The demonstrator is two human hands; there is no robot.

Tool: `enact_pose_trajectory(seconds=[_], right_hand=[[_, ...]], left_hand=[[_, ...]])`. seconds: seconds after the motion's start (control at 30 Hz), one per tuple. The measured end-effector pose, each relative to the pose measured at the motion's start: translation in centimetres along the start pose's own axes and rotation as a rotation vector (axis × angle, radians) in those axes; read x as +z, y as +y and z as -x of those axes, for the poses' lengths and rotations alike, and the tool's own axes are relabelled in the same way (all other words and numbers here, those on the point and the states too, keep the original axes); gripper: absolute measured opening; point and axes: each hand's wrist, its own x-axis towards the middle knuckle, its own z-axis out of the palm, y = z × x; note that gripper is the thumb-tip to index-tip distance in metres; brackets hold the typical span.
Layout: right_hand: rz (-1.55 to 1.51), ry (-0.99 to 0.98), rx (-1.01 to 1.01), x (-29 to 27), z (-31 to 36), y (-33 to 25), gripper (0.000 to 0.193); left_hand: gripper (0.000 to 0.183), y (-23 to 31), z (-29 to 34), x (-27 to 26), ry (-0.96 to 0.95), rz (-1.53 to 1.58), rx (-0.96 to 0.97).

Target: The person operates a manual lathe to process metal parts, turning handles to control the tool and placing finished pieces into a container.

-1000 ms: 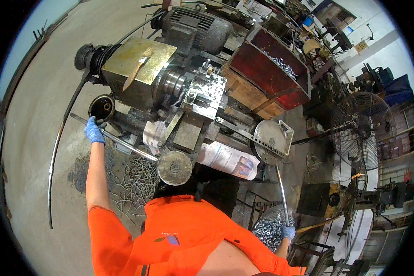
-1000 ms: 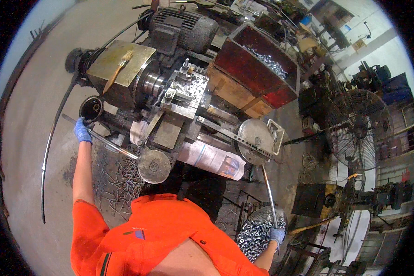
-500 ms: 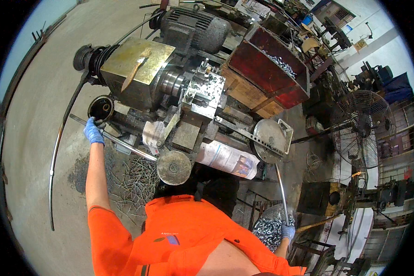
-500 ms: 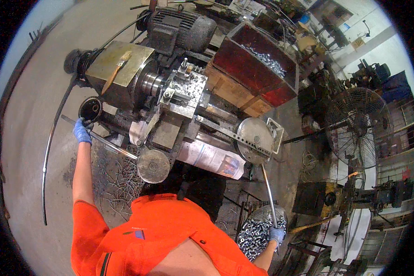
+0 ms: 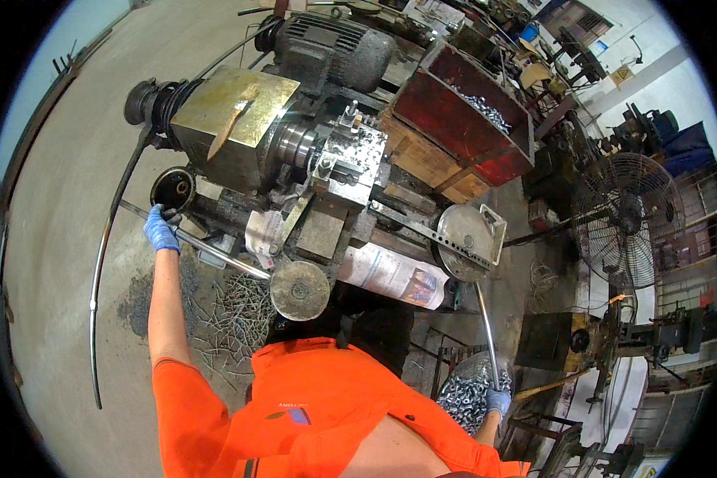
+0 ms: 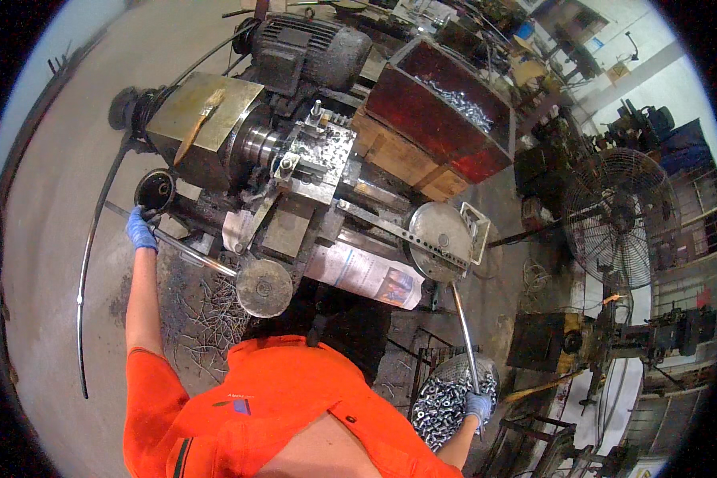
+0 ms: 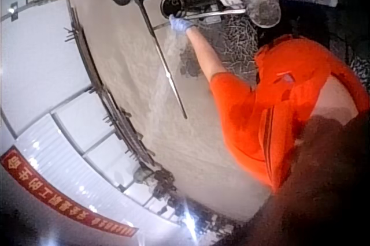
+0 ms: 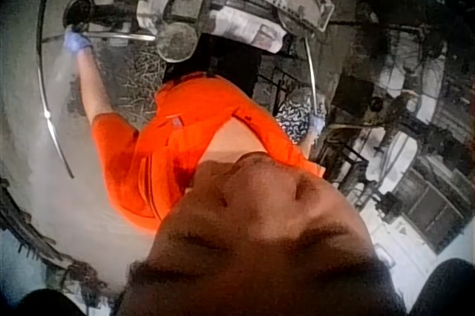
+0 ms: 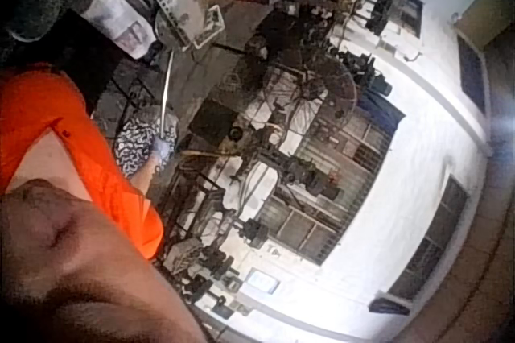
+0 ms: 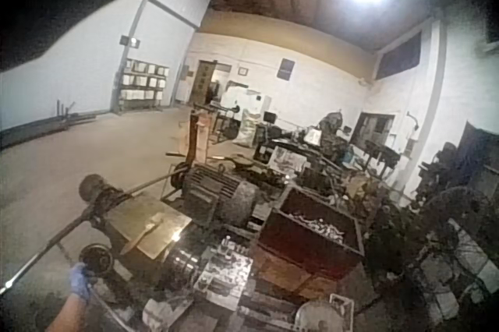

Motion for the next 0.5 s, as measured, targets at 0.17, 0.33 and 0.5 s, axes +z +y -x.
enact_pose_trajectory(seconds=[0.17, 0.33, 0.5], right_hand=[[0.031, 0.039, 0.077, 2.4, -1.8, 1.6, 0.047], [-0.007, 0.079, 0.014, 1.7, -1.0, 0.7, 0.044], [-0.018, 0.012, 0.028, 3.7, -2.6, 2.8, 0.039]], left_hand=[[0.022, 0.0, 0.2, 0.2, -0.008, 0.008, 0.000], [0.022, 0.2, 0.1, -0.3, -0.010, 0.012, 0.005], [0.022, 0.0, 0.0, 0.0, -0.012, -0.002, 0.007]])
